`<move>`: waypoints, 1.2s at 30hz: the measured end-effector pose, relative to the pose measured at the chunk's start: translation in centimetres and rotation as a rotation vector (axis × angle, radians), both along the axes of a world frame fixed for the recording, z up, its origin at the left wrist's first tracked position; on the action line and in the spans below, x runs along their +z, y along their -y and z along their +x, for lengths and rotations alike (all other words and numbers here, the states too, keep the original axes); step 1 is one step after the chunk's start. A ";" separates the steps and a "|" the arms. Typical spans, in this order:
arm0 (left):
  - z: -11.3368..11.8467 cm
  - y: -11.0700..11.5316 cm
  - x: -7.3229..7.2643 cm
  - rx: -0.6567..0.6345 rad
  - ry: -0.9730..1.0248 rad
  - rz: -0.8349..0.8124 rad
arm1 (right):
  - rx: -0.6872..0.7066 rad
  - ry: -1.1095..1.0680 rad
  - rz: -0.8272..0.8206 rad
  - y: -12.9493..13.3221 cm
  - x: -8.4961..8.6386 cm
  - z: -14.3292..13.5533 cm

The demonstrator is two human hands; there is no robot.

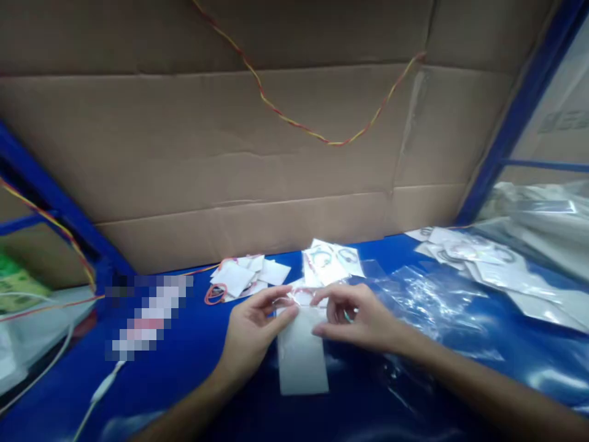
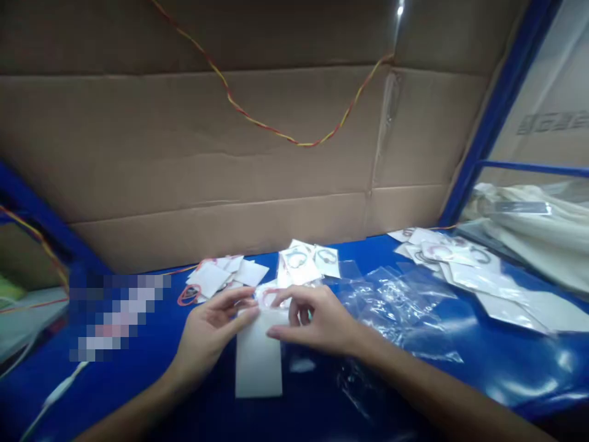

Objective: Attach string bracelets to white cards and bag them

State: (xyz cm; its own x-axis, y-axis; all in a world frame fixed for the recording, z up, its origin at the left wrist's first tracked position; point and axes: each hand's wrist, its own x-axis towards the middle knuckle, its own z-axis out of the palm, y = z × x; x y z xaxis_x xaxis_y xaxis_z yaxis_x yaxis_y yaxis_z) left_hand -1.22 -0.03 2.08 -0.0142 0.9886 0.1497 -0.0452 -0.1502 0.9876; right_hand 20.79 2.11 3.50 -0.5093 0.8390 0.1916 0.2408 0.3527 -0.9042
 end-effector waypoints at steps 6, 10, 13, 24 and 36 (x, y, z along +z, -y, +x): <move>-0.2 0.0 -0.3 -0.026 -0.040 0.030 | 0.063 -0.043 -0.124 0.1 0.0 -0.4; 0.1 0.0 -0.1 -0.023 0.006 0.032 | -0.073 -0.098 -0.055 0.1 -0.1 -0.5; 0.2 0.1 0.1 -0.064 0.037 0.057 | -0.140 -0.112 -0.065 0.1 0.0 -0.6; -0.4 -0.1 -0.4 -0.228 0.001 -0.036 | 0.050 -0.197 -0.422 -1.0 -0.4 -0.5; -2.8 -2.3 0.4 0.088 -0.771 0.288 | 0.050 -0.191 -0.413 -0.9 -0.1 -0.3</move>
